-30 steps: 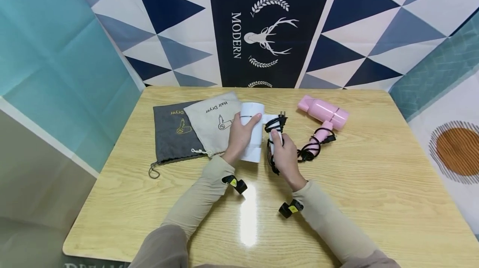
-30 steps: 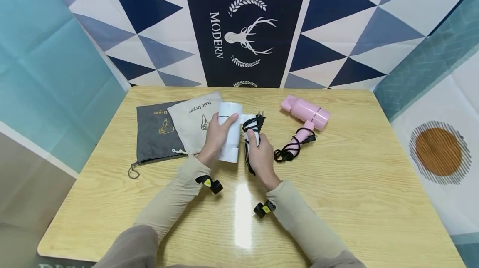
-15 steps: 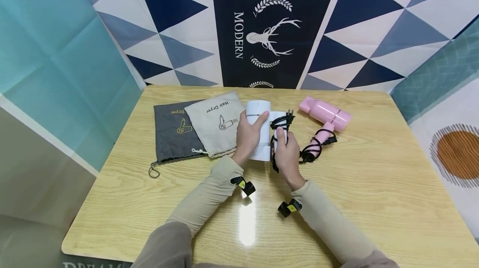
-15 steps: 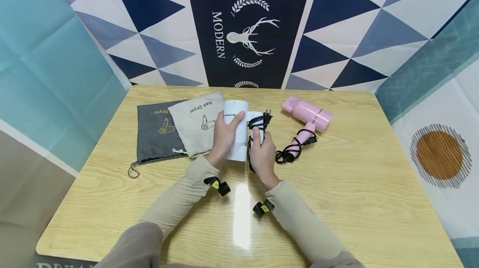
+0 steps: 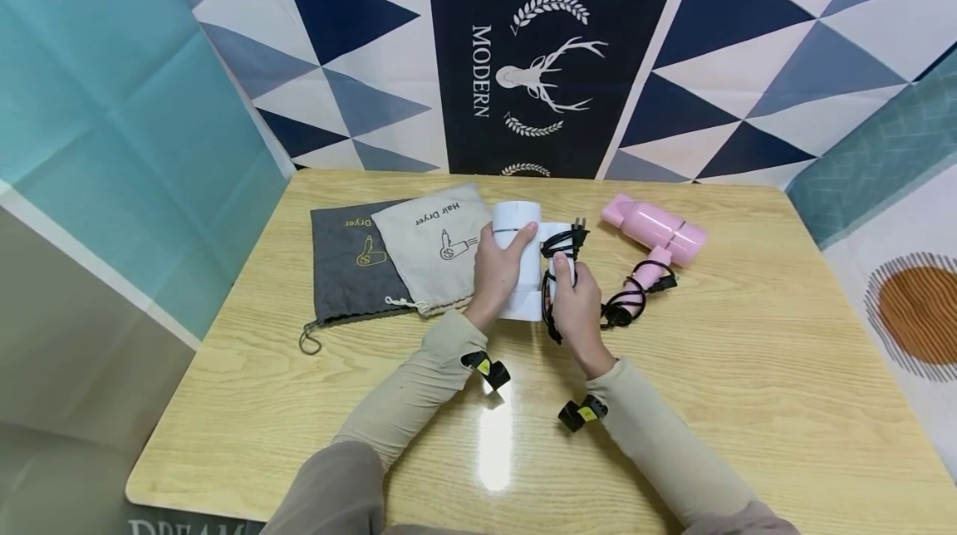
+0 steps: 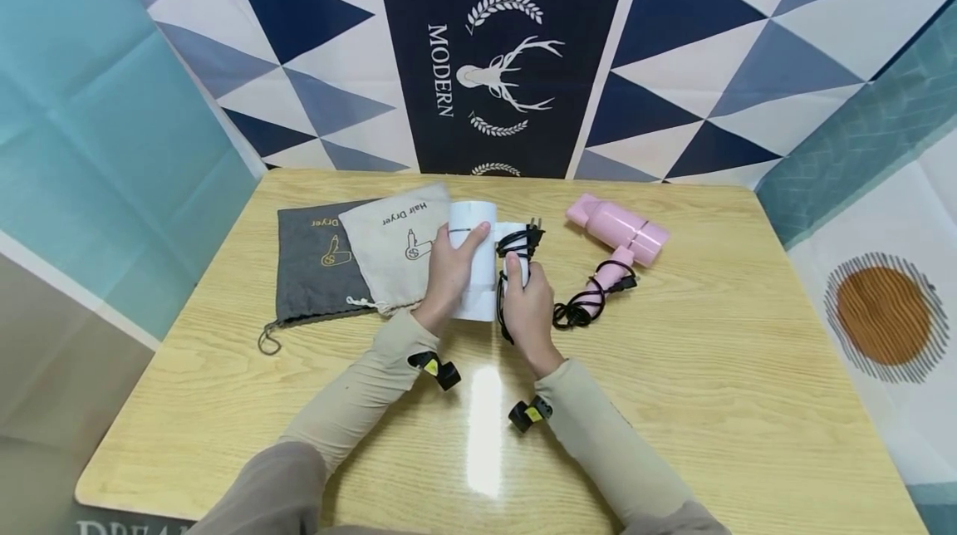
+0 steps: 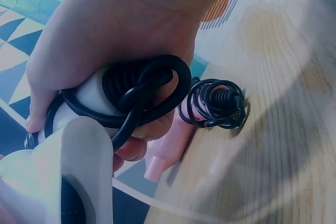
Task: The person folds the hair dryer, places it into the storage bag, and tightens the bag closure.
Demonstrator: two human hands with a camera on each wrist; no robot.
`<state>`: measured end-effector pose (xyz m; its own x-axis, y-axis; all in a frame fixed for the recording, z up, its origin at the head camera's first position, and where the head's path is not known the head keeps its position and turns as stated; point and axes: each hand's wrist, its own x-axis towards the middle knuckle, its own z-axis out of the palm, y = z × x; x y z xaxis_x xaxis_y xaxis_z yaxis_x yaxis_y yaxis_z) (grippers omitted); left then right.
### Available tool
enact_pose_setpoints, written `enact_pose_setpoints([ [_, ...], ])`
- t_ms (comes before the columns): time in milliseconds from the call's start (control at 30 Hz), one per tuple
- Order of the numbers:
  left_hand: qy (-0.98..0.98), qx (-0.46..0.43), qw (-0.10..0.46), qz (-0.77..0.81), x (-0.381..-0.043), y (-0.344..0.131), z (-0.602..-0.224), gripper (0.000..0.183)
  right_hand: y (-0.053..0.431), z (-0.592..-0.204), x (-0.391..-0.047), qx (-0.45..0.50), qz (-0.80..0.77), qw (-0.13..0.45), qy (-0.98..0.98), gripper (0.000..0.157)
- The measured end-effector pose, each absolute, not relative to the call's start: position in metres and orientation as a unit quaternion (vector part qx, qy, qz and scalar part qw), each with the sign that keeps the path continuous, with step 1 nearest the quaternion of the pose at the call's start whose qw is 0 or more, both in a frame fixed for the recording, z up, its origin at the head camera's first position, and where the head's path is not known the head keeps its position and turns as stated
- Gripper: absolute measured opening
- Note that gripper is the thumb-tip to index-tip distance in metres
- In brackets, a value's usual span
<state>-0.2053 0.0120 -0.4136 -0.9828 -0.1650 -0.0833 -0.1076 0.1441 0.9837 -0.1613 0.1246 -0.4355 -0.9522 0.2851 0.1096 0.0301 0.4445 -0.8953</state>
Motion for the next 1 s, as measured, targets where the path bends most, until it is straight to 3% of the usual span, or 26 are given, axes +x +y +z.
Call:
enact_pose_setpoints([
  [467, -0.706, 0.079, 0.001, -0.704, -0.213, 0.001, -0.406, 0.070, 0.144, -0.415, -0.177, -0.031, 0.469, -0.006, -0.882, 0.068],
  [1000, -0.678, 0.080, -0.012, -0.731, -0.214, -0.001, -0.411, 0.073, 0.141, -0.420, -0.170, -0.068, 0.532, -0.020, -0.844, 0.060],
])
